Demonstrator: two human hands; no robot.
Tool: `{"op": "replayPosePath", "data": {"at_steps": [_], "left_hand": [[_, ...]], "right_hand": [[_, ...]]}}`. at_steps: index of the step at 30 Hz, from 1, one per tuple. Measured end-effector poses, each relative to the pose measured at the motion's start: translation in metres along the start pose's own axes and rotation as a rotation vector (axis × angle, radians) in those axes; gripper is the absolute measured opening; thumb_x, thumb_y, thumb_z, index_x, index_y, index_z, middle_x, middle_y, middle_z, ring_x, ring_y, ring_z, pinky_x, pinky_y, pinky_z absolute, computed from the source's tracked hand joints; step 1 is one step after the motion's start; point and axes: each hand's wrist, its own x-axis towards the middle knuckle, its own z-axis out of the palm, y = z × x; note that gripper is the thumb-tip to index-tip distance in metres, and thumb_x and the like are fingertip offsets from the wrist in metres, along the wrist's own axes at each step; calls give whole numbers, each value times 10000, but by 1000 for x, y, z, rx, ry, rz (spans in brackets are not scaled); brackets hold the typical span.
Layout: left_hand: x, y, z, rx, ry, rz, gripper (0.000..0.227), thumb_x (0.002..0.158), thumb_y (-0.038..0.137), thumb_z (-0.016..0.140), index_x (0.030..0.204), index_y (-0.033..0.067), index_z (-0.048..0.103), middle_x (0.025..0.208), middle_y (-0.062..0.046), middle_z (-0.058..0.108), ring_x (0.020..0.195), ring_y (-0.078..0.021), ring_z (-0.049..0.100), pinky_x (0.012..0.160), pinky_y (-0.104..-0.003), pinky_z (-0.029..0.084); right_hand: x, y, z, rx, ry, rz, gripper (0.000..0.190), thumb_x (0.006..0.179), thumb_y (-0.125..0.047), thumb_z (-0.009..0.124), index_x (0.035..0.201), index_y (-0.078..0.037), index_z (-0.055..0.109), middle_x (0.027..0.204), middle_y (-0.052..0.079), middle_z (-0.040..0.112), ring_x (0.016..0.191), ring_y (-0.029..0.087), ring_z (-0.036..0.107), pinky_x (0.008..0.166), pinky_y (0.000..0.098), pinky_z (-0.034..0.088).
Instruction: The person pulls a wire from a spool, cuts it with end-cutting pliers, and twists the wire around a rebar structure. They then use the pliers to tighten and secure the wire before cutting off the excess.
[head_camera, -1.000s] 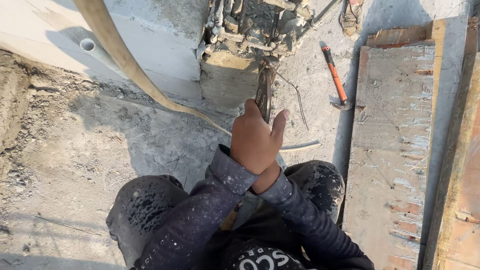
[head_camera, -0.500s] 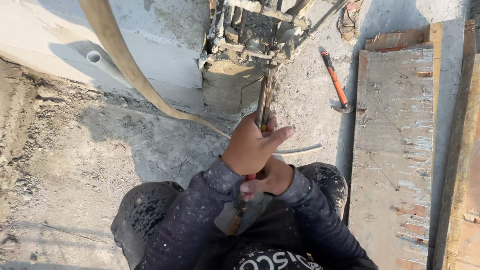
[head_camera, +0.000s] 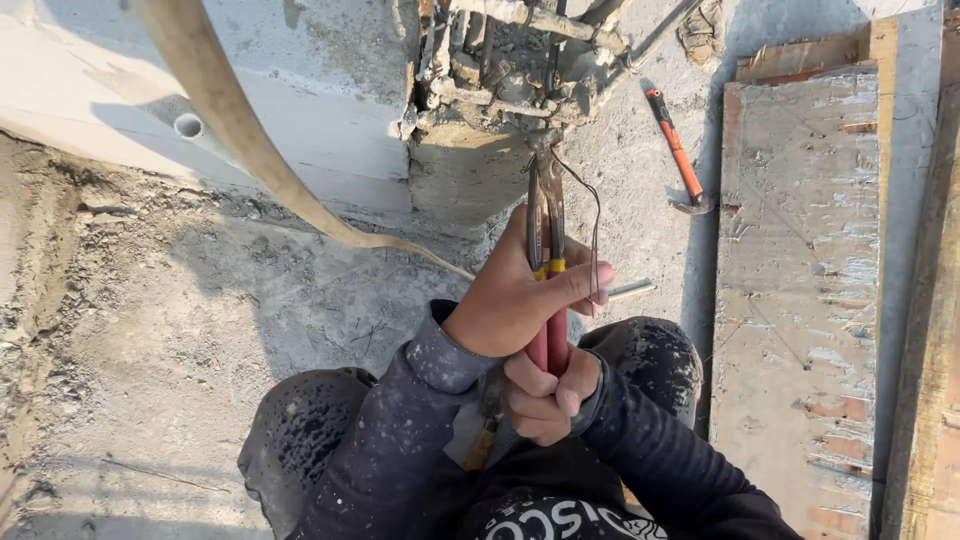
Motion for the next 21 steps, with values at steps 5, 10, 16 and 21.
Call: {"op": "replayPosePath", "data": {"at_steps": [5,10,16,21], "left_hand": [[2,-13,1,633,354,72,492,977,273,720,1208,-43,421,716,-149,607,603,-291,624,516,-404,490],[12,-16,16,1209,580,97,475,985,313,711,1109,-78,472,688,-231,652,597,-393,676,513,-457,516],[-17,11,23,605,278,117,487,950,304,711,1111,-60,431,757,-98,618,653,-204,664,568,-367,553],[-17,-13,23,328,227,-126,345,1026,248,607,1164,-66,576,695,-102,570,606,-187,571,547,-359,500]], "right_hand": [[-6,-16,7,-948,680,165,243,952,-88,698,1159,33,659,951,184,738,803,290,751,705,381,637],[-2,7,-48,-1055,919,-320,476,993,-223,651,1426,-68,530,1387,118,598,1279,245,593,1067,385,514],[-27,2,-3,-314,283,-122,233,1109,-137,632,1250,48,639,994,185,722,828,283,734,698,367,625],[-34,-1,-3,-369,256,-16,266,1056,-170,662,1062,95,642,808,246,684,600,350,698,488,393,586]]}}
